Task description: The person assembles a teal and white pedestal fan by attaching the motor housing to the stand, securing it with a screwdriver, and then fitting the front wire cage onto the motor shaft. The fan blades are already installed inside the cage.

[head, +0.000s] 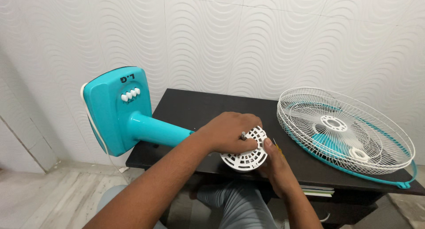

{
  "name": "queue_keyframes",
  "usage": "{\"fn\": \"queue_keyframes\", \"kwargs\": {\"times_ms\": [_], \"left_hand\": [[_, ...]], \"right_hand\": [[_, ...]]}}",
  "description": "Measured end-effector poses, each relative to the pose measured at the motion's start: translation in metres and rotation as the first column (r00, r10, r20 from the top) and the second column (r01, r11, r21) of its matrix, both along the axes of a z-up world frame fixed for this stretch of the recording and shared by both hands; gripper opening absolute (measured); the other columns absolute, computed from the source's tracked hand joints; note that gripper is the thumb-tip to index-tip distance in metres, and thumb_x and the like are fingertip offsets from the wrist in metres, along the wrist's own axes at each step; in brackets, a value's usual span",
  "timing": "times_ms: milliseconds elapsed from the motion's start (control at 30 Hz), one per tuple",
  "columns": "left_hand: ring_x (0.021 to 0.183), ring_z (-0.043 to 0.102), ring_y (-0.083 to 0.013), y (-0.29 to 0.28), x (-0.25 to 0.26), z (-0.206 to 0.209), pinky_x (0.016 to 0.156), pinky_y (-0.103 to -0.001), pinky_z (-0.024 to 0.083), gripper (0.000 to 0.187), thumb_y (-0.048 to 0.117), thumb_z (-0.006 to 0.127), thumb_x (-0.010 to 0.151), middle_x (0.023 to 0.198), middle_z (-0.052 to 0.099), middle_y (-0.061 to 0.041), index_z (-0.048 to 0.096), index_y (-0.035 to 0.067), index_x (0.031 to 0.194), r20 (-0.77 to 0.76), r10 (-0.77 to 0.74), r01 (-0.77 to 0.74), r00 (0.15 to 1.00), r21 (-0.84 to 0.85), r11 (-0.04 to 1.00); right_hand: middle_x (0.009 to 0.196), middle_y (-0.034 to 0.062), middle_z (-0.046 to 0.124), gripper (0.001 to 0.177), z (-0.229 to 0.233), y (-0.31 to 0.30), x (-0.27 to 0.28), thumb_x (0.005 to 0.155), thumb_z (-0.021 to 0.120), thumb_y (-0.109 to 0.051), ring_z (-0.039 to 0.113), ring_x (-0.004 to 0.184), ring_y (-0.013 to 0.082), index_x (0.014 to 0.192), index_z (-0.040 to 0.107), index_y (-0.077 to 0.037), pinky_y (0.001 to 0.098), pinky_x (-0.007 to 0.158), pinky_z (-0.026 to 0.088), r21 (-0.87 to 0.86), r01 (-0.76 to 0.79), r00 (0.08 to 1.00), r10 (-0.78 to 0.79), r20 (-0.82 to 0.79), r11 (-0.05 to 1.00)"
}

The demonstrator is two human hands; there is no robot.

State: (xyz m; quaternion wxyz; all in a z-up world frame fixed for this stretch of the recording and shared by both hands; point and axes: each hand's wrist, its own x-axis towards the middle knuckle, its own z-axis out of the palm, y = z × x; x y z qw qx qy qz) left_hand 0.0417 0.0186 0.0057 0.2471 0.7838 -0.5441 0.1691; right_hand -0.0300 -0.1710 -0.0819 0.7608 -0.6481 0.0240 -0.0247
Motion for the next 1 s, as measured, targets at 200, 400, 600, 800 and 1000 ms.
{"fn": "queue_keyframes", "kwargs": {"times_ms": [200,400,600,800,1000], "left_hand": [[0.097,0.07,-0.0359,-0.007,0.011,0.0,0.083,-0.048,0.053,0.042,0.042,0.059,0.08,0.11,0.073,-0.011,0.068,0.012,0.109,-0.088,0.067,-0.066,0.994,0.012,0.998],[0.103,0.07,-0.0327,-0.025,0.027,0.006,0.088,-0.046,0.054,0.047,0.049,0.053,0.085,0.112,0.073,-0.012,0.07,0.016,0.113,-0.175,0.271,-0.237,0.946,0.191,0.952],[0.106,0.07,-0.0318,-0.038,0.035,0.008,0.09,-0.045,0.054,0.056,0.051,0.052,0.085,0.113,0.074,-0.014,0.07,0.012,0.121,-0.204,0.385,-0.338,0.9,0.23,0.913],[0.104,0.072,-0.0328,-0.042,0.024,0.016,0.092,-0.046,0.055,0.058,0.052,0.047,0.09,0.108,0.076,-0.015,0.075,0.007,0.116,-0.278,0.572,-0.496,0.772,0.3,0.815],[0.103,0.071,-0.0346,-0.028,0.017,0.015,0.09,-0.047,0.055,0.059,0.05,0.049,0.091,0.106,0.074,-0.019,0.069,0.001,0.117,-0.388,0.606,-0.579,0.695,0.197,0.791]], "right_hand": [[0.141,0.0175,0.059,0.08,-0.019,0.01,-0.005,0.093,0.05,-0.06,0.055,0.133,0.0281,0.151,0.042,-0.005,0.0429,0.112,0.039,-0.306,0.108,0.925,0.017,0.378,0.946],[0.14,0.0177,0.057,0.081,-0.017,0.022,-0.006,0.089,0.057,-0.053,0.054,0.133,0.0282,0.154,0.035,-0.01,0.0454,0.11,0.041,-0.312,0.22,0.918,-0.087,0.388,0.924],[0.142,0.016,0.057,0.068,-0.012,0.028,-0.007,0.096,0.05,-0.048,0.054,0.132,0.0258,0.151,0.043,-0.008,0.0414,0.11,0.039,-0.331,0.344,0.885,-0.185,0.428,0.879],[0.136,0.0172,0.061,0.068,-0.008,0.036,0.012,0.099,0.041,-0.053,0.058,0.124,0.0263,0.145,0.051,-0.003,0.041,0.107,0.042,0.064,0.287,0.951,-0.292,0.097,0.956],[0.131,0.0088,0.062,0.061,-0.008,0.039,0.023,0.099,0.042,-0.051,0.055,0.12,0.0187,0.135,0.058,-0.004,0.0318,0.106,0.037,-0.07,0.34,0.931,-0.325,0.166,0.938]]}}
